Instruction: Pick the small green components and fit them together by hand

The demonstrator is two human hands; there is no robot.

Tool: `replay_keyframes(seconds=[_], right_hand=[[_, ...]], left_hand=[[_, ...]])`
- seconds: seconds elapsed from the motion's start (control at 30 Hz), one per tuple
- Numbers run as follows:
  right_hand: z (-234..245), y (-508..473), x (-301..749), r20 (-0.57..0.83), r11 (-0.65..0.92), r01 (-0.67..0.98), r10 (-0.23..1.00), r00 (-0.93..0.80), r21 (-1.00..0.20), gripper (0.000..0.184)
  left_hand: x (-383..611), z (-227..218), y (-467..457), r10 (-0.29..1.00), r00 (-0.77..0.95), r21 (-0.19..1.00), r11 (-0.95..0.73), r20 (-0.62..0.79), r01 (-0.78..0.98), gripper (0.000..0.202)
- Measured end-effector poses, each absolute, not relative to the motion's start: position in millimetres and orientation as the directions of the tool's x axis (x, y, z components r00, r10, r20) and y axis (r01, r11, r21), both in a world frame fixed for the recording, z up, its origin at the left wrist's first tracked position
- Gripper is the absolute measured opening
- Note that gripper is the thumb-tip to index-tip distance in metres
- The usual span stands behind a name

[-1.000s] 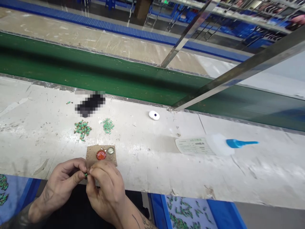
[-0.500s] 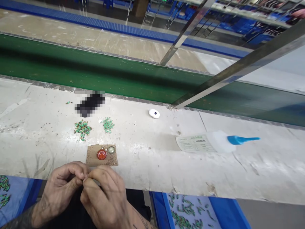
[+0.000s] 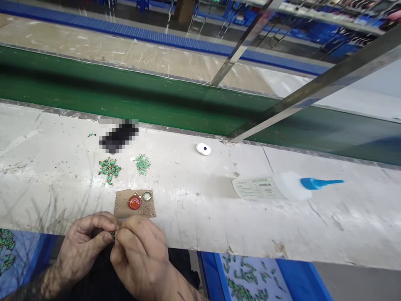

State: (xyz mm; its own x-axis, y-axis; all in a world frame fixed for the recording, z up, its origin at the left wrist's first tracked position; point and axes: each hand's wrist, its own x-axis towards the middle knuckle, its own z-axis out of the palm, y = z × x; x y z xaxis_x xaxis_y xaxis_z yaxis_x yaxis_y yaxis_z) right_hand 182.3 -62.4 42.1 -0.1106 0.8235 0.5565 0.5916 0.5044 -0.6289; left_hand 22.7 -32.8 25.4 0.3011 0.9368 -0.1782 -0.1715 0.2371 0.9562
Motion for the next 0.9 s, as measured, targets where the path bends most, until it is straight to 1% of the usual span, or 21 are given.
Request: replay_keyframes(seconds=[0.13, 0.2, 0.33, 0.47, 0.6, 0.73, 0.83, 0.9], right_hand=[[42.2, -61.7, 180.7, 0.559, 0.5, 0.552, 0.826, -0.073, -0.667, 0.018], [42.3, -61.4, 180.5, 0.55, 0.484, 0.561, 0.833, -0.061, -0.672, 0.017], [41.3, -61.8, 180.7, 0.555, 0.47, 0.617, 0.829, -0.064, -0.631, 0.015], [38.5, -63.4, 180.6, 0.566, 0.483, 0.623, 0.821, -0.077, -0.615, 0.014], [35.4, -64.3, 180.5, 0.561, 0.466, 0.649, 0.824, -0.071, -0.601, 0.015], [34.7, -64.4, 181.5, 0.586, 0.477, 0.688, 0.805, -0.092, -0.548, 0.014], [36.2, -64.2, 182.5, 0.592, 0.499, 0.68, 0.797, -0.116, -0.538, 0.013], [37.3, -64.2, 182.8, 0.587, 0.507, 0.668, 0.799, -0.128, -0.545, 0.013]], left_hand=[[25.0, 29.0, -32.1, 0.947, 0.28, 0.964, 0.209, -0.158, -0.164, 0.007], [26.0, 29.7, -32.2, 0.947, 0.278, 0.967, 0.206, -0.159, -0.147, 0.008], [26.6, 29.6, -34.3, 0.949, 0.269, 0.97, 0.207, -0.166, -0.131, 0.009], [26.7, 32.2, -35.7, 0.955, 0.248, 0.977, 0.192, -0.163, -0.097, 0.004], [27.7, 35.2, -34.9, 0.961, 0.25, 0.988, 0.14, -0.119, -0.066, 0.016], [29.7, 34.8, -34.3, 0.969, 0.244, 0.992, 0.075, -0.048, -0.101, 0.024], [31.6, 34.2, -34.7, 0.971, 0.238, 0.994, 0.033, -0.008, -0.101, 0.027], [32.8, 33.9, -36.0, 0.974, 0.228, 0.996, 0.029, -0.009, -0.085, 0.026]])
